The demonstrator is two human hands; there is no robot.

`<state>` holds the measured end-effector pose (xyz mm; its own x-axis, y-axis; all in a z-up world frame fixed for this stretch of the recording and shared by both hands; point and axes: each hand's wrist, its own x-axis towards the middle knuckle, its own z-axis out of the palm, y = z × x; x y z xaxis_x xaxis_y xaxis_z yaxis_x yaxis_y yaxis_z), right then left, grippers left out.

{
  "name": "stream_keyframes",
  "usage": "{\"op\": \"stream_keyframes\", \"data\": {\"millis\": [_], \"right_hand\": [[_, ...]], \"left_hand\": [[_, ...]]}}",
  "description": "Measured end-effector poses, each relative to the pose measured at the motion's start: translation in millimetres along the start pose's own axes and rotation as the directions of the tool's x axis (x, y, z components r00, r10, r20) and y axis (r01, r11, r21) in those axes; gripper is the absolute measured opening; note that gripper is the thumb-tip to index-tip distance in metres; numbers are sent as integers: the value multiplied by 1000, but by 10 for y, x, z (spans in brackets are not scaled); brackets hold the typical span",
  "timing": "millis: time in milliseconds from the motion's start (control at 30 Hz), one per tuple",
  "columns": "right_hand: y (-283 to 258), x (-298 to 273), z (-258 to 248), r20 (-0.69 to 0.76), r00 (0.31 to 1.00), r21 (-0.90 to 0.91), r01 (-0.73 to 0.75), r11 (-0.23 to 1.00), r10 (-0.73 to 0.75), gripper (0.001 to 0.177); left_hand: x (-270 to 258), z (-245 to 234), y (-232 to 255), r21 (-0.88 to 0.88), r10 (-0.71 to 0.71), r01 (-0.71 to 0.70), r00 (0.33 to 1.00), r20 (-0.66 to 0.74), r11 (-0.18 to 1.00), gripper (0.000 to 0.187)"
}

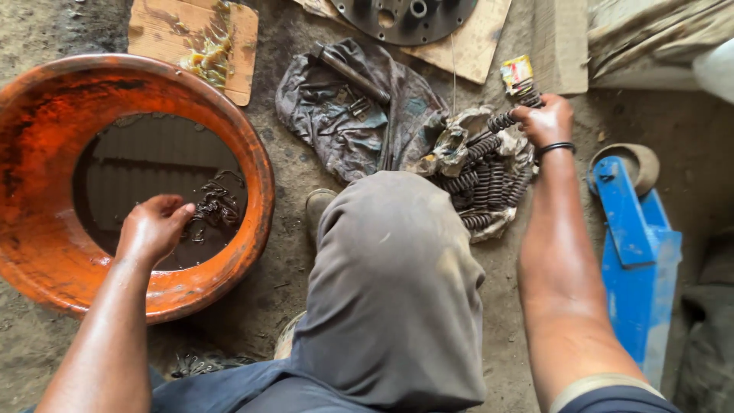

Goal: The person scrubs a metal mechanical part with a cloth in a basin of dark liquid, then places it aside. They then pick up several metal springs from a rag and scrub them in the same basin.

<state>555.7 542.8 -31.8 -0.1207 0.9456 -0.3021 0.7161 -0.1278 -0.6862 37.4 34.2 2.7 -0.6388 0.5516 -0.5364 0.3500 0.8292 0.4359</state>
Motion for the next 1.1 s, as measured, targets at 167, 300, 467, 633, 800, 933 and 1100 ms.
{"op": "stream_keyframes", "data": {"millis": [167, 300, 467, 633, 800, 933, 1100], "right_hand": [[-1571, -423, 73, 486, 835, 49, 270, 962, -259, 23], [-2952, -915, 954, 802, 448, 129, 517, 846, -396, 30], [-3839, -1717, 2389, 969, 214, 2, 481, 877, -119, 34], [-4017, -2323, 3290, 995, 58, 16, 725, 688, -84, 47], [-3773, -2321, 3439, 987, -156, 23, 372, 928, 38, 80], [-3727, -2037, 3353, 998, -2, -58, 440, 896, 65, 79], [-3222, -773, 2595, 823, 512, 19, 408, 913, -246, 52]], "left_hand": [[19, -118, 619, -269, 162, -147, 986, 34, 952, 53], [49, -101, 914, -704, 204, -1, 957, 204, 710, 60], [31, 65, 868, -995, 491, 57, 866, 93, 87, 53], [167, 75, 396, -980, 378, 87, 926, 14, -177, 47], [274, 161, -131, -896, 344, 364, 900, 268, -254, 40], [348, 323, -344, -878, 158, 408, 912, 378, -250, 30], [398, 346, -803, -898, -111, 376, 906, 408, -228, 14]]}}
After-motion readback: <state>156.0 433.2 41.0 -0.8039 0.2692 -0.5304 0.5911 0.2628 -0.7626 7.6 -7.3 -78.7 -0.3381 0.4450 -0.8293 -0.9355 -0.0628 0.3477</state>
